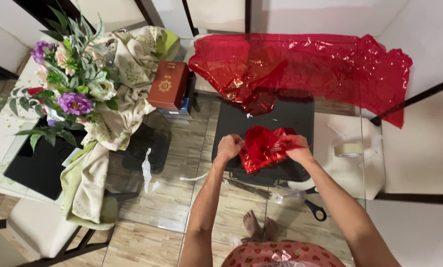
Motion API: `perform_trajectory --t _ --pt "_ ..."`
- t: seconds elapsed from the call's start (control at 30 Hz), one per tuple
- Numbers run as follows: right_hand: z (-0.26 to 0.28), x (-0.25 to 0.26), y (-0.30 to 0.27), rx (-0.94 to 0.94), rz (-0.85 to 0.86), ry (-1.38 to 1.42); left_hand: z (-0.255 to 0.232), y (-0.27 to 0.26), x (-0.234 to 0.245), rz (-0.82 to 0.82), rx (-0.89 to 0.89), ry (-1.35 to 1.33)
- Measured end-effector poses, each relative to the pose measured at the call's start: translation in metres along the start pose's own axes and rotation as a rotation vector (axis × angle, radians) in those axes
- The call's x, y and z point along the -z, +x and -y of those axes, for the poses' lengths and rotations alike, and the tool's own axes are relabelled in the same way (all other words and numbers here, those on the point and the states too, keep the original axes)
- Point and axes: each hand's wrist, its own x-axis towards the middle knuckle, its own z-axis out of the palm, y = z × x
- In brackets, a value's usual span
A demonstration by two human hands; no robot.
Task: The person wraps a small item in red cellophane, secures it with tape, and ties a gold ribbon around it. They then use scissors to trim the ribbon ends.
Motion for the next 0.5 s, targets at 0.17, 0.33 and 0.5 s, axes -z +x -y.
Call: perform_trajectory --t 0.17,0.33,0.5 --pt "-0.001 0.000 0.012 -0.012 0.047 0.019 -0.013 -0.010 0.007 -0.091 0.030 -0.037" --pt "0.006 0.007 0.006 -0.051 -0.056 0.106 -0.006 -0.035 -0.004 -0.435 -0.183 -0.034" --pt "0.021 0.004 -0.009 -0.014 -0.093 -0.096 0.013 -0.062 -0.050 -0.616 -0.288 -0.018"
